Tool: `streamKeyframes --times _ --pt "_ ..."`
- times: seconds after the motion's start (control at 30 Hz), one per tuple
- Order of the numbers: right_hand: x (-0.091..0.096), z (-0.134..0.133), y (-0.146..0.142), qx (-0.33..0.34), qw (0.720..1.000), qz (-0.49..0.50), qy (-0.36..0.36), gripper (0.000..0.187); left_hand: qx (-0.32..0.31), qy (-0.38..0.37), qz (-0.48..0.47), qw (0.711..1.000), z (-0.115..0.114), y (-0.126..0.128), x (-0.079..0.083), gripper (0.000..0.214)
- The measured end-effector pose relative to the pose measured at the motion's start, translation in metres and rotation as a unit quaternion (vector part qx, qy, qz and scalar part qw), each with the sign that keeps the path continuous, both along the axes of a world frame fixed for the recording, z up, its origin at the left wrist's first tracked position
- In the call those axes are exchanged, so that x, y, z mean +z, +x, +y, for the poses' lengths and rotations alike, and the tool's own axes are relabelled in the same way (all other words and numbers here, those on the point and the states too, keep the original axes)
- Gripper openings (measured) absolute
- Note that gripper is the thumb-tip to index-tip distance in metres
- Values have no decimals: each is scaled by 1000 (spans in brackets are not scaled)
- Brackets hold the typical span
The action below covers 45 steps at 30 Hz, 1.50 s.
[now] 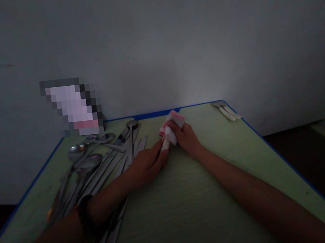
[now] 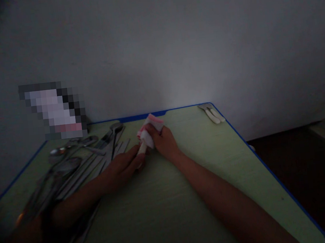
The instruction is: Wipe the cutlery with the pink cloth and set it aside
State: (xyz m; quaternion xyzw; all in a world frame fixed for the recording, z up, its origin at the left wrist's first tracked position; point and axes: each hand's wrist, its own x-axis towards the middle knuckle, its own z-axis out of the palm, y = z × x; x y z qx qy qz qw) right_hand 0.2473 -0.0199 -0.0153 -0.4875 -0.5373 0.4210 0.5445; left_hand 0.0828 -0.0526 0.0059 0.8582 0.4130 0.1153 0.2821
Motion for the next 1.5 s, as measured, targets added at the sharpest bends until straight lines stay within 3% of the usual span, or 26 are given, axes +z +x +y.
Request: streamKeyframes --times 0.67,1.2,1.5 --pt "-2 2 0 -2 1000 -4 3 38 -4 0 -10 1000 -1 1 4 36" --pt "-9 5 0 19 997 73 -24 42 1 11 -5 1000 -1 1 2 36" --pt "-3 3 0 12 997 68 -38 39 4 10 -8 1000 -1 1 1 35"
